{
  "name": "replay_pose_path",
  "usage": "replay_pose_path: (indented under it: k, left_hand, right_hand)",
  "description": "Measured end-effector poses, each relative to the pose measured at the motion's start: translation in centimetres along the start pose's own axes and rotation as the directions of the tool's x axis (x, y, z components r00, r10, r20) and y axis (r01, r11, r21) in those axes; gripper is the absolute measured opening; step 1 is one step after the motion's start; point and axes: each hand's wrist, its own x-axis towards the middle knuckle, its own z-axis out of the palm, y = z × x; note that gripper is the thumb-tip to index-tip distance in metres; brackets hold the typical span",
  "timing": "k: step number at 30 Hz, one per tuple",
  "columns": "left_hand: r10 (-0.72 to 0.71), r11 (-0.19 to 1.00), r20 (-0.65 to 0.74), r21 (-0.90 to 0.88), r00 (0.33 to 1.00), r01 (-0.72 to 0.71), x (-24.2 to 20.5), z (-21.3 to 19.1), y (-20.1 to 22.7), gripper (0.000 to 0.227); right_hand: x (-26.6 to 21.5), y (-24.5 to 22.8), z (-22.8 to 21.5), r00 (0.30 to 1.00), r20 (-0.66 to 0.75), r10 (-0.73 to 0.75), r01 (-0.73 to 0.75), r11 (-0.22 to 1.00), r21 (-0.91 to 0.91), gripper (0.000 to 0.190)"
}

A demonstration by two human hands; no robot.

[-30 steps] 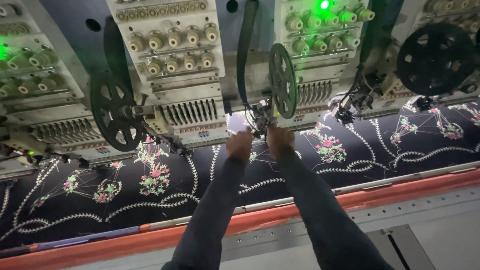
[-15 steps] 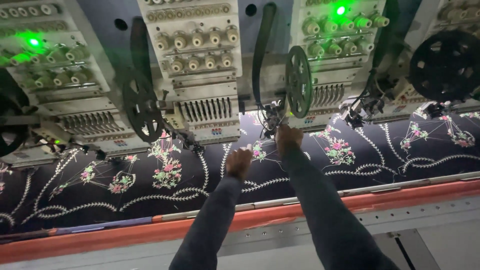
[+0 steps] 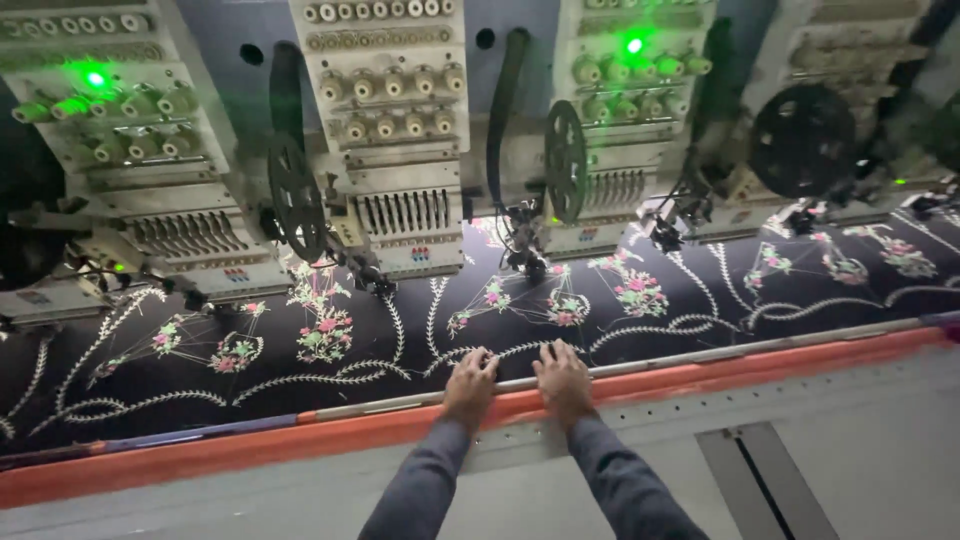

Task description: The person operates a row of industrial embroidery machines, manually guiding the black fabric under the needle heads and adjusting the thread. They move between multiple machines to perform these adjustments repeatedly.

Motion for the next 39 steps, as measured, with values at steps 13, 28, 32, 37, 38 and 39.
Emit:
replay_pose_path:
  k: [13, 28, 32, 37, 38, 39]
  left_hand:
    - [-0.003, 1.0, 0.086, 0.024, 0.996, 0.001, -9.0, 1.6, 2.7, 0.055]
    - [0.543, 0.821, -0.256, -0.038, 0.8, -0.569, -26.3, 2.3, 10.0, 0.043]
    - [0.605, 0.78, -0.224, -0.029, 0.764, -0.626, -31.9, -0.8, 17.8, 0.053]
    - [0.741, 0.602, -0.306, -0.091, 0.598, -0.793, -37.9, -4.3, 28.5, 0.053]
    - [0.761, 0.579, -0.321, -0.055, 0.563, -0.814, -39.6, -4.3, 30.7, 0.053]
    - [0.78, 0.555, -0.336, -0.019, 0.528, -0.832, -41.4, -4.3, 32.8, 0.053]
  right_hand:
    - [-14.8, -3.1, -0.7, 0.992, 0.123, -0.007, 0.001, 0.999, 0.046, 0.058]
    - [-36.9, 1.0, 3.4, 0.999, 0.008, 0.054, -0.054, 0.999, -0.009, 0.062]
    - [-44.6, 2.4, 1.4, 0.966, -0.107, 0.236, -0.245, 0.966, -0.079, 0.057]
    - [-55.4, 4.6, -4.9, 0.879, -0.165, 0.446, -0.439, 0.895, 0.078, 0.065]
    - [-57.8, 5.4, -5.1, 0.86, -0.179, 0.478, -0.467, 0.878, 0.101, 0.061]
    - [-60.2, 6.2, -5.3, 0.839, -0.192, 0.508, -0.493, 0.861, 0.124, 0.057]
